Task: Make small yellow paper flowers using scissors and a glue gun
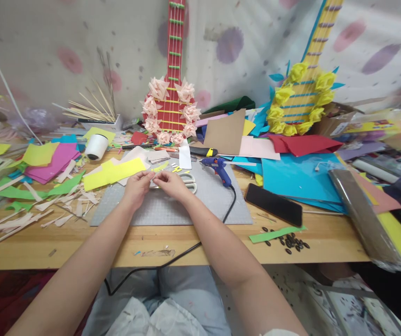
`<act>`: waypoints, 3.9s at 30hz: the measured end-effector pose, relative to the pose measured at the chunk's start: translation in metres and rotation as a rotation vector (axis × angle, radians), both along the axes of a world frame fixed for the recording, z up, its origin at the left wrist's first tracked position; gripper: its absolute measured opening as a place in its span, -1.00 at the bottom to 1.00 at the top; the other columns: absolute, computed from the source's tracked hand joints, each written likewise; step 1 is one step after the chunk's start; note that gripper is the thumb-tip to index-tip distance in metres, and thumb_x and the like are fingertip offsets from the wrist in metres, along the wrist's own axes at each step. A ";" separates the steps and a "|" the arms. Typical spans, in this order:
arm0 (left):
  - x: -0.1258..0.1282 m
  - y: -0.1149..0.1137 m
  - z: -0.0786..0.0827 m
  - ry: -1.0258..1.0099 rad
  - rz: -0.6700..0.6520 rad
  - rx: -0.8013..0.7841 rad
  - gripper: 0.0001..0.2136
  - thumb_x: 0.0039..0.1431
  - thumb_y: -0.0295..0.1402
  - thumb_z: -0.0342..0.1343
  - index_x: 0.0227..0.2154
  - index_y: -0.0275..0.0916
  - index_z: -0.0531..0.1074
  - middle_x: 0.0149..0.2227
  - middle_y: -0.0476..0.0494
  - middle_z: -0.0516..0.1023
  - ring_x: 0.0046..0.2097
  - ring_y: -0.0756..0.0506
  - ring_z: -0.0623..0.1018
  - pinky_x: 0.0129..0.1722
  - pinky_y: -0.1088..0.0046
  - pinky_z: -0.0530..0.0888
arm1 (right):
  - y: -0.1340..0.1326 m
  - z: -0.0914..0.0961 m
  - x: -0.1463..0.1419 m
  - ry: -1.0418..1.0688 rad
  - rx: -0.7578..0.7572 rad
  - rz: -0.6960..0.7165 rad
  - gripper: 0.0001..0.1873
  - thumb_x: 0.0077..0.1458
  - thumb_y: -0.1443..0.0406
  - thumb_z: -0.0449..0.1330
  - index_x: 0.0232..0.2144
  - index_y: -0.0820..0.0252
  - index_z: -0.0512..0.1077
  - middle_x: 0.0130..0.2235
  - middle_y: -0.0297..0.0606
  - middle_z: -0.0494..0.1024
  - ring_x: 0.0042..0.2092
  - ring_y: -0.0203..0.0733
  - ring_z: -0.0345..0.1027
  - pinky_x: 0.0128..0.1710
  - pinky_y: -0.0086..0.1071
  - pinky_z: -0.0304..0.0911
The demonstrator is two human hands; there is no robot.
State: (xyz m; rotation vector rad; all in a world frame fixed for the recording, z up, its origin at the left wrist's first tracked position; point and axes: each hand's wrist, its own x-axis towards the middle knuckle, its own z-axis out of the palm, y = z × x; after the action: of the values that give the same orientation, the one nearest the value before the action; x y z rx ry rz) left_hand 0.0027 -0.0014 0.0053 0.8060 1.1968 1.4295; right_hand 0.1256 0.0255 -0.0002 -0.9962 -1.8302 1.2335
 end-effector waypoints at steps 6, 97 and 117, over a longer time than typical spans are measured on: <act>-0.001 -0.001 0.003 -0.023 -0.023 -0.006 -0.64 -0.21 -0.08 0.21 -0.56 -0.28 0.28 -0.77 0.22 -0.03 -0.72 0.17 -0.06 -0.70 0.57 -0.15 | -0.004 0.005 -0.001 -0.079 0.040 0.004 -0.88 -0.05 0.28 0.09 -0.53 0.23 0.32 -0.55 -0.43 0.30 -0.48 -0.39 0.11 -0.43 -0.45 0.04; 0.017 0.080 0.033 1.454 -0.167 0.053 -0.71 -0.11 -0.32 0.14 -0.24 -0.21 0.39 -0.30 -0.16 0.52 -0.26 -0.14 0.49 -0.32 0.41 0.34 | 0.001 0.008 0.083 -0.660 0.453 0.066 -0.64 -0.12 0.39 0.13 -0.18 0.21 0.41 -0.14 -0.19 0.45 -0.08 -0.17 0.25 -0.07 -0.34 0.11; -0.032 0.035 -0.017 0.649 0.055 0.112 -0.71 -0.21 -0.32 0.19 -0.34 -0.29 0.52 -0.42 -0.11 0.56 -0.38 -0.05 0.49 -0.30 0.43 0.40 | 0.041 0.020 0.007 -0.876 0.325 -0.134 -0.73 -0.05 0.38 0.07 -0.22 0.16 0.35 -0.22 -0.24 0.51 -0.23 -0.20 0.36 -0.33 -0.42 0.15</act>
State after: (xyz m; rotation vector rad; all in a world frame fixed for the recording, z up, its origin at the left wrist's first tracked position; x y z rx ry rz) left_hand -0.0290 0.0333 -0.0122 1.3908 1.6364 1.3248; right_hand 0.1331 0.0670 0.0198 -1.5743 -2.4405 0.3788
